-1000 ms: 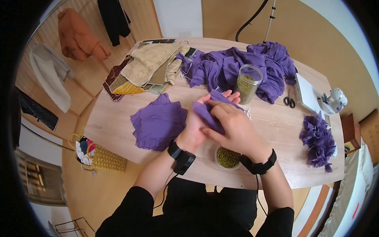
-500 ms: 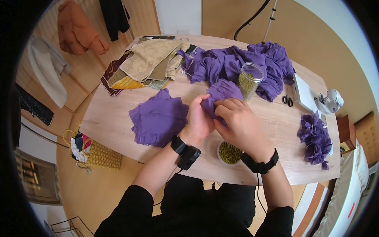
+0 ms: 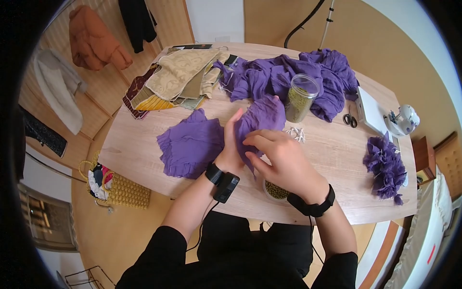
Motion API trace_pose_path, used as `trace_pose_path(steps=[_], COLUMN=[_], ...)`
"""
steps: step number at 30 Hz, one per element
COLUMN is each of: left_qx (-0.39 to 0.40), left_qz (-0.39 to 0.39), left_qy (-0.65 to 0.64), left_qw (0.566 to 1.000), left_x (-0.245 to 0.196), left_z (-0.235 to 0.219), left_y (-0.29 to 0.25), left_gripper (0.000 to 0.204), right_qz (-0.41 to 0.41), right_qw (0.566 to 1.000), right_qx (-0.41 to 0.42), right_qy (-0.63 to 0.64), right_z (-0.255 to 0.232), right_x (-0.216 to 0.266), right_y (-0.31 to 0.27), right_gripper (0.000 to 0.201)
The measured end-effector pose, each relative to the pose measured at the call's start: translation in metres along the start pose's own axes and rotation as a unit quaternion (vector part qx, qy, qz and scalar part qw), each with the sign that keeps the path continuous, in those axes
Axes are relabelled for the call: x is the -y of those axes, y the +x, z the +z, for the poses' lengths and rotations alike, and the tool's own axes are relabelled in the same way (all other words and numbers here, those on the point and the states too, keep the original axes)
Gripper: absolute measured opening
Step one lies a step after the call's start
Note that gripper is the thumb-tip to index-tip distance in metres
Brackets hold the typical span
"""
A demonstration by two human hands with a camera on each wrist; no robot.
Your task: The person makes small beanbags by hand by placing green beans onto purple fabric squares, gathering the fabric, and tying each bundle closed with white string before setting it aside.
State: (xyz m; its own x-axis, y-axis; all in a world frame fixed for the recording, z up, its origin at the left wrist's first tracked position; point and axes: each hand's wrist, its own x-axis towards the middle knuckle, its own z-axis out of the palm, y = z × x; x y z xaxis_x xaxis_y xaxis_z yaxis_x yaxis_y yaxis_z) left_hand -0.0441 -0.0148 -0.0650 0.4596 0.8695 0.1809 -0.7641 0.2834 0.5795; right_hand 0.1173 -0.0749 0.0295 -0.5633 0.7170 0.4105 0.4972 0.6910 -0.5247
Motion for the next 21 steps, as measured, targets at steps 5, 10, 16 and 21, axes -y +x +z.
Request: trace_pose_path(steps=[5,10,16,21], left_qx=[-0.052,-0.118,-0.136,-0.104], left_qz=[-0.058,-0.062,-0.046,0.0], left_qy=[-0.132,-0.068,-0.086,-0.043], left_qw=[0.988,0.989,0.986,0.994], left_x=[0.002,0.006,0.011,0.016], left_z=[0.016,0.003,0.01,-0.004], left_y=[0.011,0.01,0.006,0.009], left_gripper=[0.089,0.091,0.087,0.083], right_qz=[-0.031,-0.014,-0.006,-0.01], right_qw=[0.982,0.973,0.969,0.983], right_qx=[0.011,0.044,0.041,-0.01], right_qy=[-0.186,-0.227,-0.245,-0.184], right_z=[0.012,0.016,0.024,0.003], right_x=[-0.009,-0.014,-0.021,-0.011], right_y=[-0.004,0.0,0.007,0.012], right_gripper=[0.037,0.05,0.056,0.048])
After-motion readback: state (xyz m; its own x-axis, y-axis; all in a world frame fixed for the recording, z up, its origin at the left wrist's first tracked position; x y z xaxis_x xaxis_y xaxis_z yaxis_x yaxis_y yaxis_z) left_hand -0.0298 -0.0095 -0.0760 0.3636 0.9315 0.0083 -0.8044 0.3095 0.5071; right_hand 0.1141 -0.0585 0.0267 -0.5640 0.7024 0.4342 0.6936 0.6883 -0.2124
